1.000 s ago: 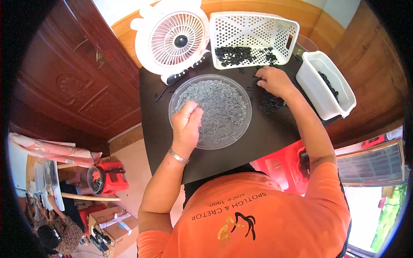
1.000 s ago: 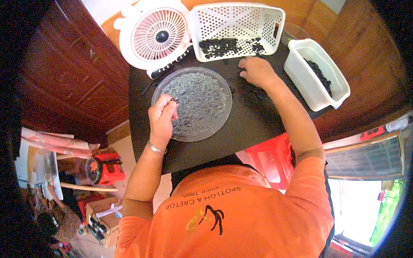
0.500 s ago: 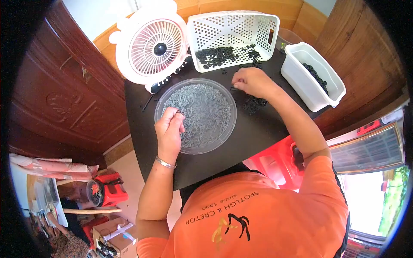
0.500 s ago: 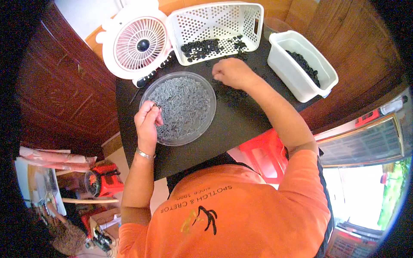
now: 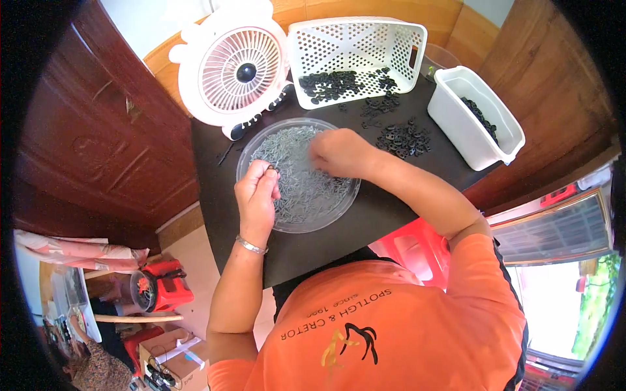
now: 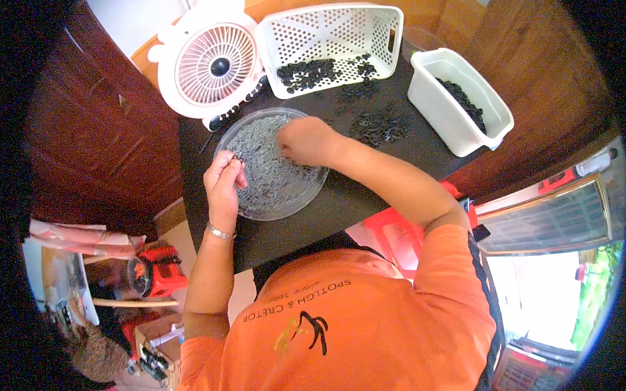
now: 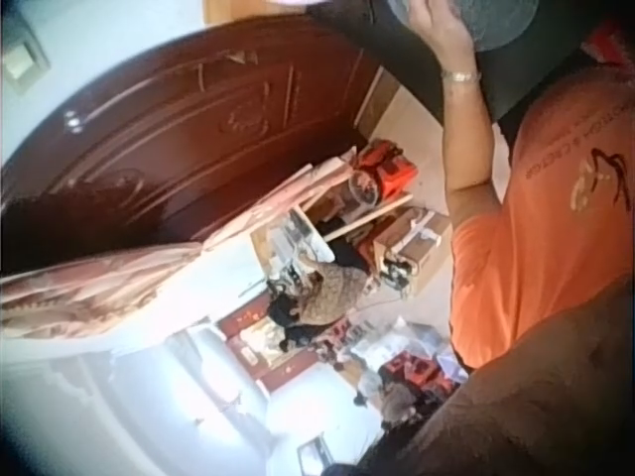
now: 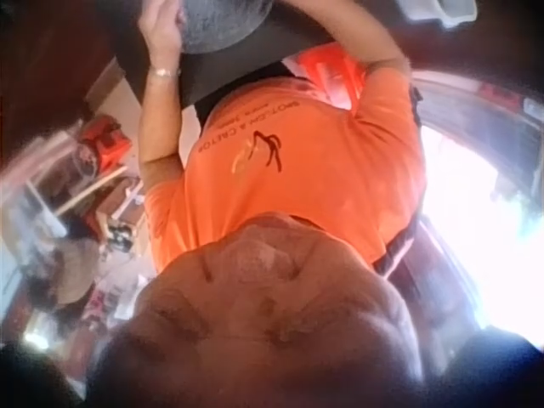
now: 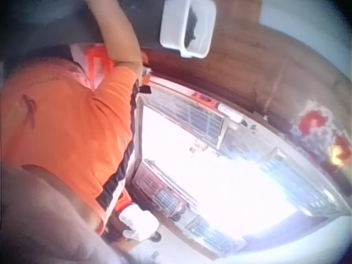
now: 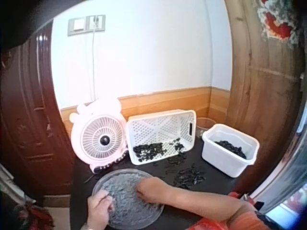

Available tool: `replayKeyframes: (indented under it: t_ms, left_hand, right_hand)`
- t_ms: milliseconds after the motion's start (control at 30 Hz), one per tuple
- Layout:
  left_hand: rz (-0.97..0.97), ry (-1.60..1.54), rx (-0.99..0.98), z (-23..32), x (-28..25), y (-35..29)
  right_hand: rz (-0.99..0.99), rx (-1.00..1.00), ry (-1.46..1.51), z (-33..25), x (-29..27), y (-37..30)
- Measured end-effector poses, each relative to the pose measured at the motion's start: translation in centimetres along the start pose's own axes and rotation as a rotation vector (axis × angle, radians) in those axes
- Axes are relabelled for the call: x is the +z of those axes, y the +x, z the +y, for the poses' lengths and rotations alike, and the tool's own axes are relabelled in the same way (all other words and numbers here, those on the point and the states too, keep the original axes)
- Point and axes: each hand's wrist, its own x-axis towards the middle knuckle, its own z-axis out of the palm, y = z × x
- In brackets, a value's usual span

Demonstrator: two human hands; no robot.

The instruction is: The person assembles plastic fasteners by taking pins from a tray and inserting them into plastic clips by hand.

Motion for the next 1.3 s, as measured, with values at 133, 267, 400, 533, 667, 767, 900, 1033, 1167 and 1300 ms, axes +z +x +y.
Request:
replayKeyframes:
  t_ms: [133,267,400,533,667,767,900,1033,1167,1300]
  left_hand:
    - [-0.015,0.008,0.0,-0.2,-0.3,0.0]
    - [-0.017,0.016,0.015,0.0,-0.1,-0.1]
    - [-0.029,0.019,0.018,-0.4,-0.1,0.0]
    - [-0.02,-0.041,-0.032,-0.3,0.2,0.0]
    - [-0.033,-0.071,-0.039,-0.8,-0.3,0.1]
    - [-0.035,-0.057,-0.061,-0.8,-0.3,0.2]
    - [-0.051,-0.049,-0.039,-0.9,0.0,0.3]
    - [-0.035,0.01,-0.05,-0.5,0.1,0.3]
    - [-0.043,-0.067,-0.057,-0.8,-0.3,0.1]
    - [-0.09,-0.176,-0.065,-0.7,0.1,0.1]
  right_hand:
    - [-0.015,-0.059,0.192,-0.9,-0.9,-0.9]
    - [0.153,0.038,0.134,1.7,-3.2,-1.9]
    - [0.109,0.408,-0.018,7.8,-5.5,-3.5]
    - [0.03,0.504,-0.023,10.9,-5.8,-5.0]
    - [-0.06,0.561,-0.051,11.4,-6.0,-5.7]
    - [-0.103,0.585,-0.044,11.4,-6.2,-6.1]
    - [-0.1,0.581,-0.08,11.9,-5.6,-6.3]
    - [-0.105,0.58,-0.094,11.6,-5.5,-6.1]
    - [0.006,0.54,-0.006,10.8,-5.2,-5.8]
    - [0.16,0.379,0.618,8.7,-3.9,-4.6]
